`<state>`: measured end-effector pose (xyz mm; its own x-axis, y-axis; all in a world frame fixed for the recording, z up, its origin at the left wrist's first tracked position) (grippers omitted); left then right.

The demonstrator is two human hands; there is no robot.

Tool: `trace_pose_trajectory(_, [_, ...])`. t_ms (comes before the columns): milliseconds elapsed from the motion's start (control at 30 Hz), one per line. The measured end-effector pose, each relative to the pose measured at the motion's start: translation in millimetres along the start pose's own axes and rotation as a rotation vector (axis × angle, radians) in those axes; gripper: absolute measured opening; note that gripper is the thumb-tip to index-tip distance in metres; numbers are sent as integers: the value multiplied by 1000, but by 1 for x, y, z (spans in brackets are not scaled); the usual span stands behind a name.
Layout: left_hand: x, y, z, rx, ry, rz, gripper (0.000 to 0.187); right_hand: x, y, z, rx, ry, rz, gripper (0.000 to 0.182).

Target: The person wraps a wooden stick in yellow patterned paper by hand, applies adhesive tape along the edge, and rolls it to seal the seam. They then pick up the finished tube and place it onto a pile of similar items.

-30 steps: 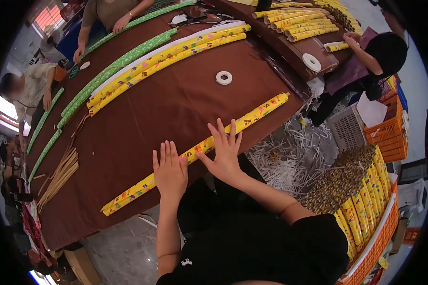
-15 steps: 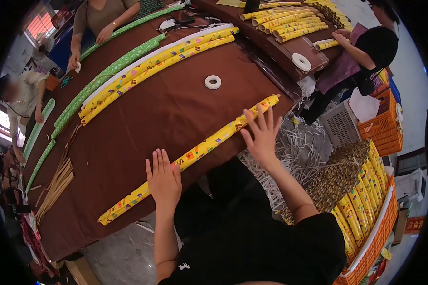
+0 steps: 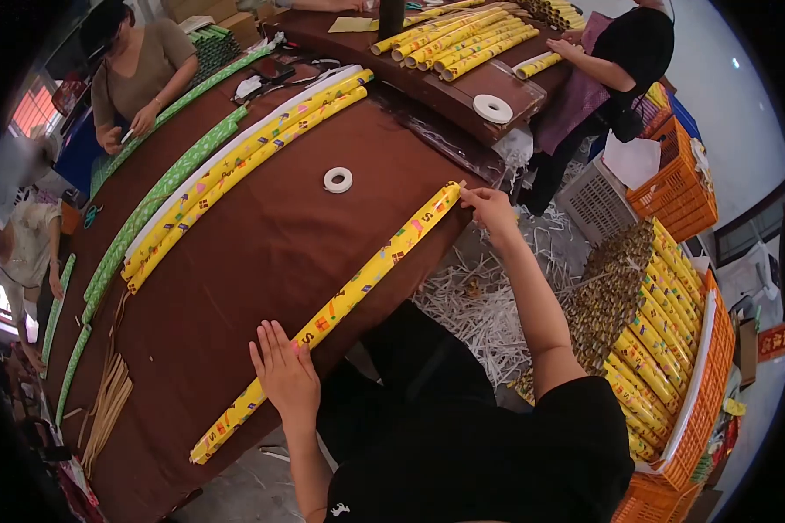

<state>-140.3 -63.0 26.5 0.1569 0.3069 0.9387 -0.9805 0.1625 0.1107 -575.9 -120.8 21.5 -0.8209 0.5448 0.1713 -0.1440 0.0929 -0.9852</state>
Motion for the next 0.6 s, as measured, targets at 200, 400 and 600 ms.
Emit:
trace_pose_trajectory(200, [0, 0, 1, 20, -12, -1, 51, -11, 10, 5, 321, 95, -187, 24])
trace_pose_trajectory(400, [0, -2, 4, 19, -19, 0, 50, -54, -35, -43, 1081, -345, -554, 46])
trace_pose_trajectory(600, [1, -4, 7, 35, -60, -44, 50, -55, -18, -38, 1213, -638, -911, 56])
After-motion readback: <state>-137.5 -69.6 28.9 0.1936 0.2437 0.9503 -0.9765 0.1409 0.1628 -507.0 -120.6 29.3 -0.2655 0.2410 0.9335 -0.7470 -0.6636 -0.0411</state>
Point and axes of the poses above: each hand's wrist, its own z-axis towards the middle knuckle, its own x-axis out of the back of the hand, y = z × x, the point moved 3 cm from there along z, towards the middle knuckle, and after that the axes turned 12 degrees about x, right-handed, at the moved point
